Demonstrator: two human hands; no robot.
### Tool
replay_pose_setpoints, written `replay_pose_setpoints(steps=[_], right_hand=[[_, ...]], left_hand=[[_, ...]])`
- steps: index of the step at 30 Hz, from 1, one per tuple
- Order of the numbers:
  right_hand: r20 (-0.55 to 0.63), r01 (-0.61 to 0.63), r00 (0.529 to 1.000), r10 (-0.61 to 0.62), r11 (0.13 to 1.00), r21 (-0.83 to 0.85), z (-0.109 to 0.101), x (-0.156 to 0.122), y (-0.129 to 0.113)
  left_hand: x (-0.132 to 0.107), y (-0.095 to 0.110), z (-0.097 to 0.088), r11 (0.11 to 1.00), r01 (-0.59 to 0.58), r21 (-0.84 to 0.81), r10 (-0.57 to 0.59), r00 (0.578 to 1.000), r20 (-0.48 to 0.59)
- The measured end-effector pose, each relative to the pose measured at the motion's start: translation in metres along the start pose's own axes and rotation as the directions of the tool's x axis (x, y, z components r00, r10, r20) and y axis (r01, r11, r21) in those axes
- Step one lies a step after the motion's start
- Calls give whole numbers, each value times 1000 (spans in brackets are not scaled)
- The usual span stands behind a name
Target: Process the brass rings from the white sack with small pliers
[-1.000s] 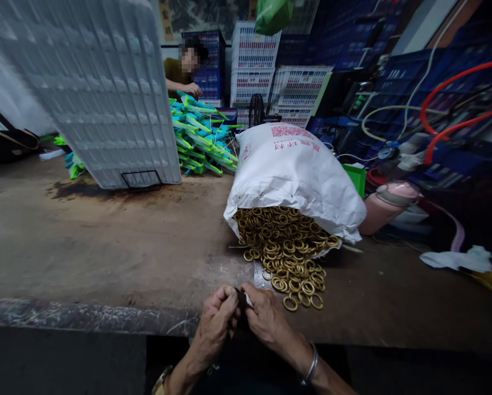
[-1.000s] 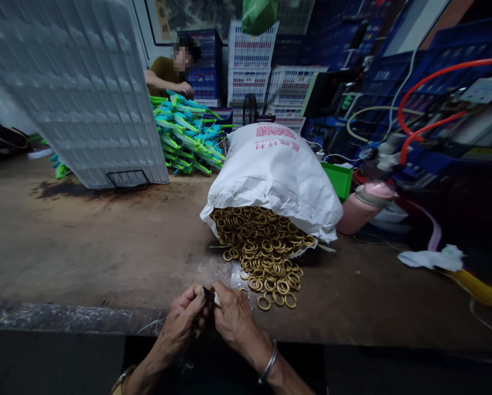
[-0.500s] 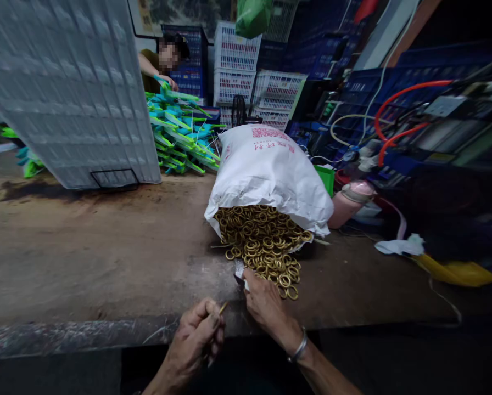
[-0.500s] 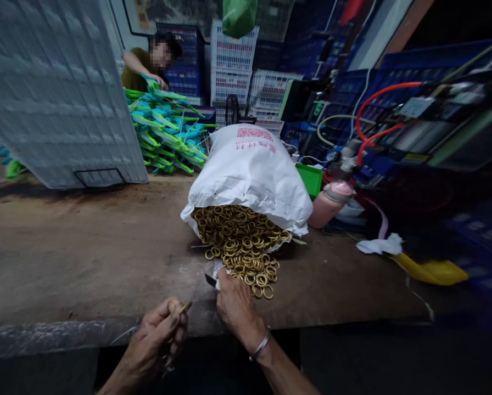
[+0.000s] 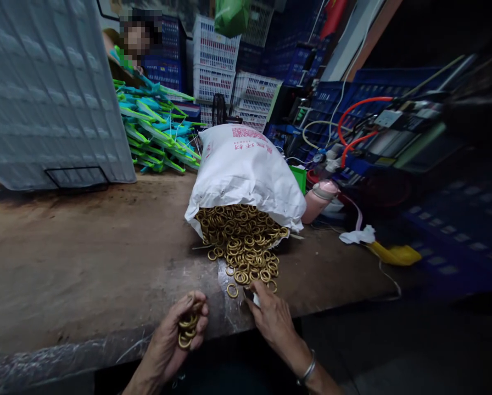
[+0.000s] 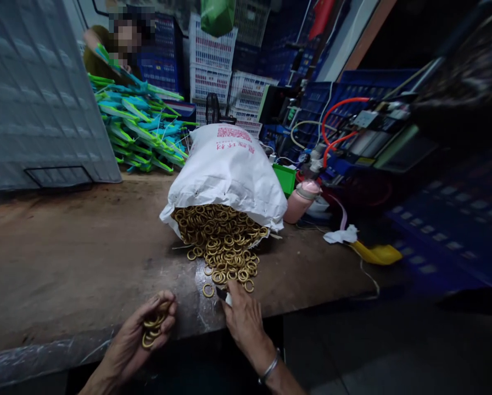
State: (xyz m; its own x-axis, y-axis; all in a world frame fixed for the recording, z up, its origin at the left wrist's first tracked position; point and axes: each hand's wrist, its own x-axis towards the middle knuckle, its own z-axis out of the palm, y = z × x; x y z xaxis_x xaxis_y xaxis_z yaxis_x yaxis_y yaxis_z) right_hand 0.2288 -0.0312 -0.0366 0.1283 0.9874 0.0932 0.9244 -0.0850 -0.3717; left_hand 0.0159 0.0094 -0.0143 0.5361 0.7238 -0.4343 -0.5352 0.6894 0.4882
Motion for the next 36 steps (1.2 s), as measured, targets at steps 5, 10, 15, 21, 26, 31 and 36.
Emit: replay_pose_setpoints(steps=[5, 10, 15, 21, 26, 31, 36], right_hand=[[-41, -3, 999, 2, 999, -43, 7, 7, -7], [-50, 34, 998, -33, 999, 27, 12, 15, -14], [43, -31, 999, 17, 938, 344, 10, 34, -35], [466, -431, 883, 51, 480, 764, 0, 45, -64], [655, -636, 753, -63, 187, 749, -7, 42, -71], [600, -572, 800, -1, 300, 763, -1, 39, -69], [383, -290, 923, -28, 602, 744, 2, 40, -68]], left_hand=[[4, -1, -6, 998, 3, -64, -6, 999, -54], [9, -6, 3, 976, -55, 213, 74, 994, -84], [17, -15, 3, 749, -199, 632, 335, 937, -102], [17, -12, 2, 345, -448, 825, 578, 794, 190], [17, -13, 1, 293, -485, 824, 571, 780, 256], [15, -11, 8, 330, -459, 825, 550, 804, 227], [12, -10, 12, 484, -406, 775, 511, 850, 126]])
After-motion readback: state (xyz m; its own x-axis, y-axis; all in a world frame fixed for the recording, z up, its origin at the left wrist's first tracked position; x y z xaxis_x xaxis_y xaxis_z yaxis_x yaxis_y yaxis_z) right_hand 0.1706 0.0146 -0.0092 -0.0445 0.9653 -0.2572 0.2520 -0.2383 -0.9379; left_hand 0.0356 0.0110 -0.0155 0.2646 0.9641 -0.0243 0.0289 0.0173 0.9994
